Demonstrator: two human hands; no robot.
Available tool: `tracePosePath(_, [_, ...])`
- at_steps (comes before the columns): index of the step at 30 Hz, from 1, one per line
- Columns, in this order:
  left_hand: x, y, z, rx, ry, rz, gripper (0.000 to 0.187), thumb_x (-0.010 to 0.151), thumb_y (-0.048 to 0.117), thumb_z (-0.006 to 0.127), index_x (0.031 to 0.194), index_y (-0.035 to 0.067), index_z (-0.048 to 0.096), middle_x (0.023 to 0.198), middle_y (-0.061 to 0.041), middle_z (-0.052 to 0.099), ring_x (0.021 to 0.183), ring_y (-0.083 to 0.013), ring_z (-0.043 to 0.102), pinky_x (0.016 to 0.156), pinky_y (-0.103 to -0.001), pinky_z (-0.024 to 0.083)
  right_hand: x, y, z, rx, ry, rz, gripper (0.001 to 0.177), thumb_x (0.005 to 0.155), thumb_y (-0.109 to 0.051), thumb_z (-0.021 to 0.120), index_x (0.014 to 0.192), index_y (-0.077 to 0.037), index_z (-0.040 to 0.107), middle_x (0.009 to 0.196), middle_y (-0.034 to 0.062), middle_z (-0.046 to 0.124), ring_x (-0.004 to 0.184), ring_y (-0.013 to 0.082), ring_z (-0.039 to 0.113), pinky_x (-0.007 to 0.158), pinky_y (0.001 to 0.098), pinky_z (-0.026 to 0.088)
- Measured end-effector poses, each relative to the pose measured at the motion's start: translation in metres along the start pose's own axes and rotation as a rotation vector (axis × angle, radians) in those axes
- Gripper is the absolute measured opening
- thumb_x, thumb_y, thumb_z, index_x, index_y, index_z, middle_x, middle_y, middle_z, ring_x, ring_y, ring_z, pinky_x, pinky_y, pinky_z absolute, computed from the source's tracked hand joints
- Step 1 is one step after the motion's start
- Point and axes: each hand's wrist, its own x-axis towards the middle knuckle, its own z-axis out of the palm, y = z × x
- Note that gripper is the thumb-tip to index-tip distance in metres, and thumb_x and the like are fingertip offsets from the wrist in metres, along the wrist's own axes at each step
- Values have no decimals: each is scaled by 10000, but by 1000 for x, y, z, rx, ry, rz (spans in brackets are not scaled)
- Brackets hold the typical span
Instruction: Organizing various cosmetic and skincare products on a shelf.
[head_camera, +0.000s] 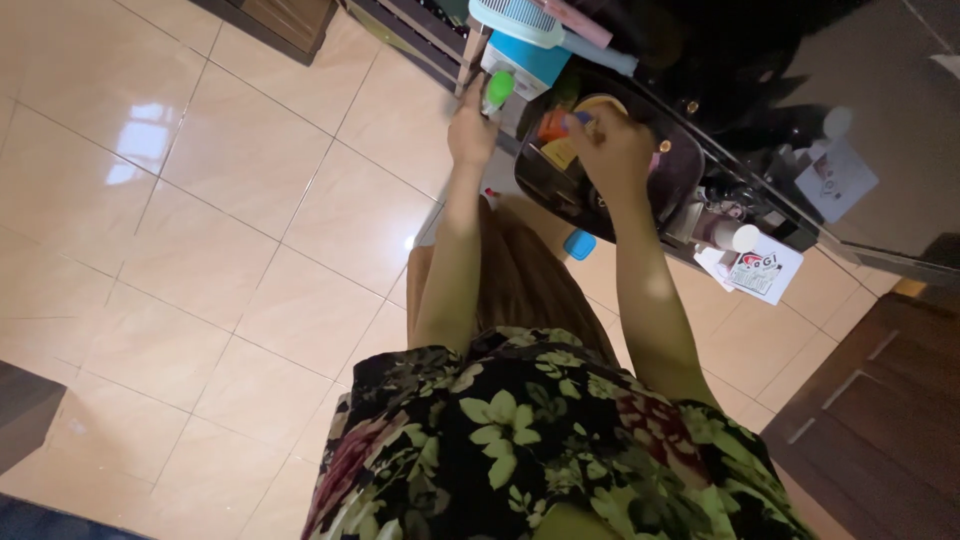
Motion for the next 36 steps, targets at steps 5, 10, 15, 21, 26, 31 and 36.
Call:
tracePosePath(5, [3, -4, -4, -19, -42, -59, 737, 741, 92, 777, 1431, 173, 530, 1348, -144, 648, 1134, -367, 665, 909, -435, 550, 15, -30, 4, 92, 76, -126, 235, 927, -286, 835, 907, -73, 738, 635, 60, 642, 549, 217, 638, 524, 360, 484])
tracePosePath(10, [-2, -9, -11, -11, -38, -58, 772, 753, 40, 761, 1470, 162, 502, 1354, -170, 658, 1160, -379, 671, 944, -442, 552, 25, -31, 52, 16, -87, -64, 204, 928, -330, 794, 954, -128, 786, 698, 90, 697, 613, 288, 680, 573, 424, 502])
tracePosePath(15, [-15, 4, -20, 17, -155, -288, 821, 709, 215, 857, 1356, 126, 358, 1233, -196, 674, 1094, -409, 673, 892, -489, 534, 28, -14, 88, -225, -138, -30, 281, 921, -382, 763, 1003, -114, 763, 832, 172, 728, 757, 408, 689, 641, 512, 523])
tracePosePath(21, [-17, 3, -26, 179, -269, -394, 805, 661, 410, 880, 1240, 130, 394, 1313, -133, 623, 1084, -365, 681, 865, -483, 544, 27, -14, 106, -273, -183, 62, 315, 896, -384, 743, 1105, -150, 762, 838, 168, 737, 756, 410, 692, 639, 529, 521])
tracePosePath(26, [-13, 25, -44, 294, -377, -423, 731, 707, 441, 867, 1247, 90, 521, 1264, -153, 659, 1097, -363, 675, 888, -475, 542, 21, -21, 93, -243, -147, 75, 368, 858, -410, 782, 1101, -135, 751, 848, 172, 739, 768, 403, 697, 652, 513, 529])
tracePosePath(31, [-12, 50, -59, 388, -526, -401, 410, 778, 399, 806, 1055, 100, 763, 1119, -151, 742, 1051, -337, 716, 874, -441, 576, 15, 2, 70, -92, -40, 172, 282, 913, -393, 761, 1035, -140, 745, 900, 132, 770, 851, 360, 729, 752, 476, 556])
tracePosePath(36, [-15, 60, -65, 438, -521, -264, 333, 773, 336, 796, 1011, 105, 772, 1071, -143, 754, 1024, -335, 719, 862, -451, 569, 20, 41, 72, -255, 86, 218, 346, 788, -352, 810, 987, -84, 720, 870, 167, 748, 802, 384, 716, 668, 481, 553])
